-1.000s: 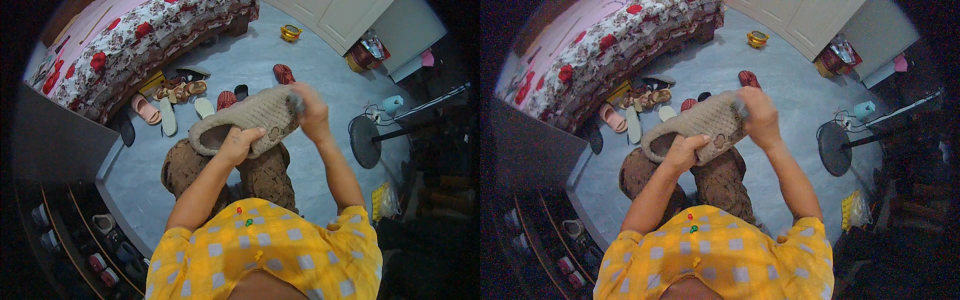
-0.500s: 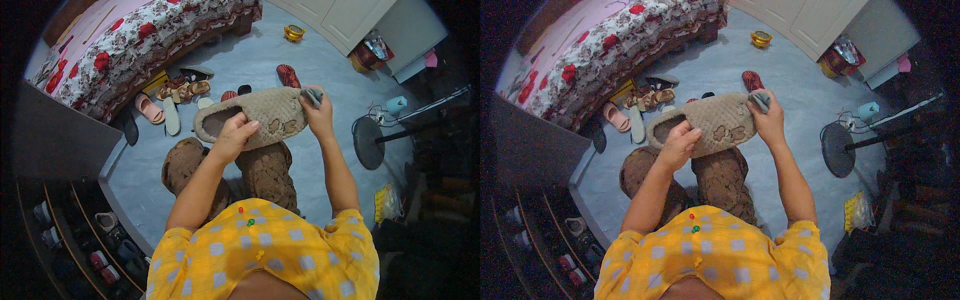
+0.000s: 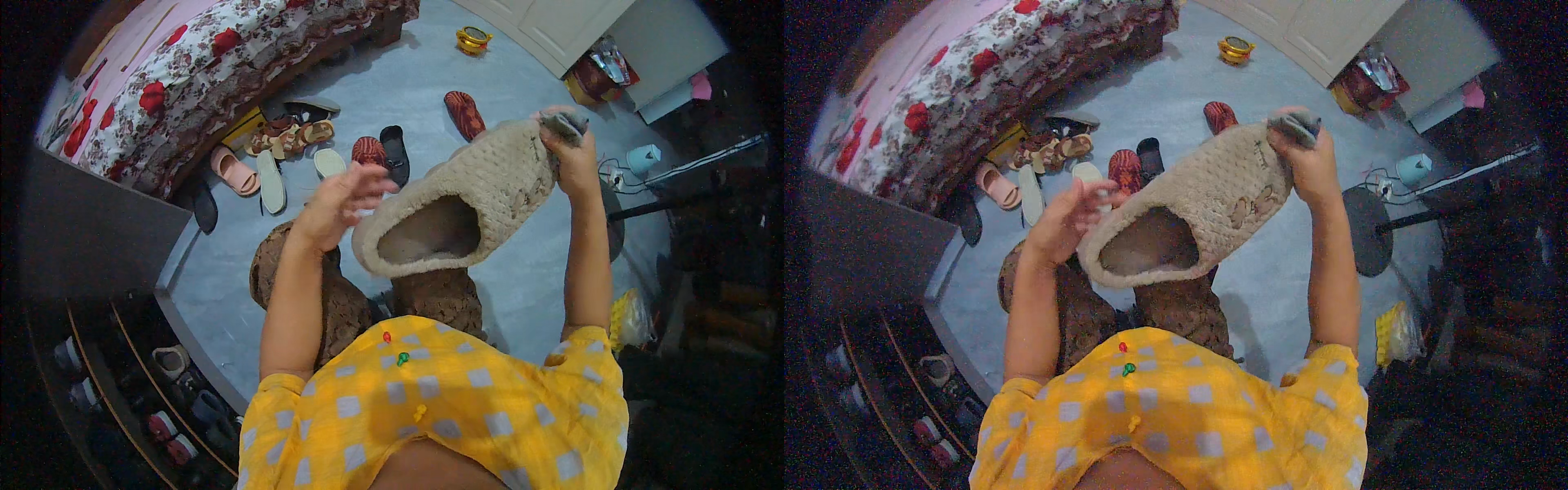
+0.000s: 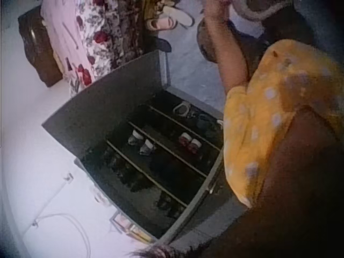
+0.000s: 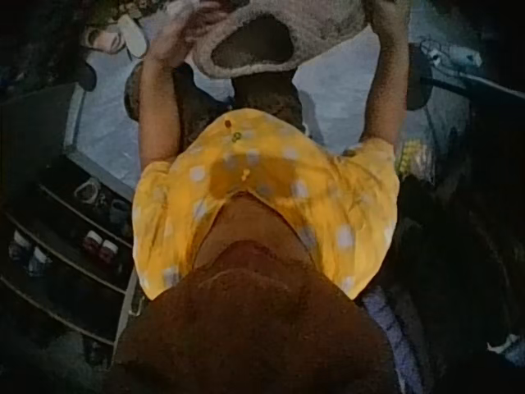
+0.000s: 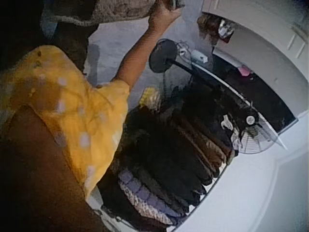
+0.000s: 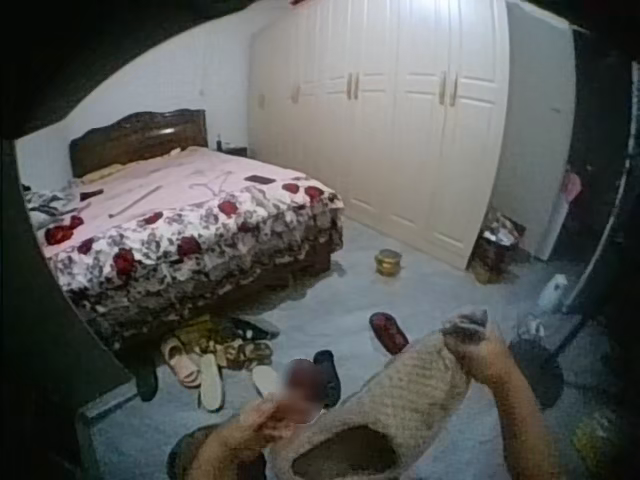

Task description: The person sits on the floor and wipes various shoes with a cloth. They handle a beige slipper, a black sneaker, a pink slide, and a yellow sandal, cleaning each one individually before placing them on a nearby shelf.

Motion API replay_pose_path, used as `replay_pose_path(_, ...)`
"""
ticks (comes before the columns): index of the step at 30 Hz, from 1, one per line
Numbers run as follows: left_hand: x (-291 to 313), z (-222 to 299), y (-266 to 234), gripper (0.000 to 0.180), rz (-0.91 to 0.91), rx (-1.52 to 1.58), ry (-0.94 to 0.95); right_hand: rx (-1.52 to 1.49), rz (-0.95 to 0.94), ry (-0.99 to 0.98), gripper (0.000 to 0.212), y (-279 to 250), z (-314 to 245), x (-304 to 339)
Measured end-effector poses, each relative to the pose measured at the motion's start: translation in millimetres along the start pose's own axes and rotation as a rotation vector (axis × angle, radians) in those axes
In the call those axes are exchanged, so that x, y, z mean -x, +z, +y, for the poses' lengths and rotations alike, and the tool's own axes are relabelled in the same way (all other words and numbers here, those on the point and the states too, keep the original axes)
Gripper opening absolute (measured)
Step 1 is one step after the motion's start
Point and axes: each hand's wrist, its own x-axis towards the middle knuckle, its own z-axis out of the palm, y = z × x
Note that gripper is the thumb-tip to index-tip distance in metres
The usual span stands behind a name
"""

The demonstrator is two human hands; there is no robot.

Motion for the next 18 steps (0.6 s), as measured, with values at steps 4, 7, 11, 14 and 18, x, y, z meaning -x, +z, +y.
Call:
replay_pose_path(4,6,-25,35,0.065,-0.331,0.382,-0.179,0.076,-0.01,-0.034,0.022,11,-7,-17)
replay_pose_path(7,9,-38,48,0.069,-0.366,0.643,-0.258,0.133,-0.091,-0.067,0.022,25,-9,-29)
replay_pose_path(11,2,-39,52,0.063,-0.398,0.689,-0.183,0.191,-0.104,-0.147,0.023,49,-5,-37)
replay_pose_path(14,-1,-39,51,0.057,-0.329,0.637,-0.125,0.356,-0.06,-0.165,0.027,70,2,-32)
replay_pose_path(18,-3,-41,51,0.056,-0.273,0.649,-0.064,0.43,0.002,-0.345,0.033,100,13,-15)
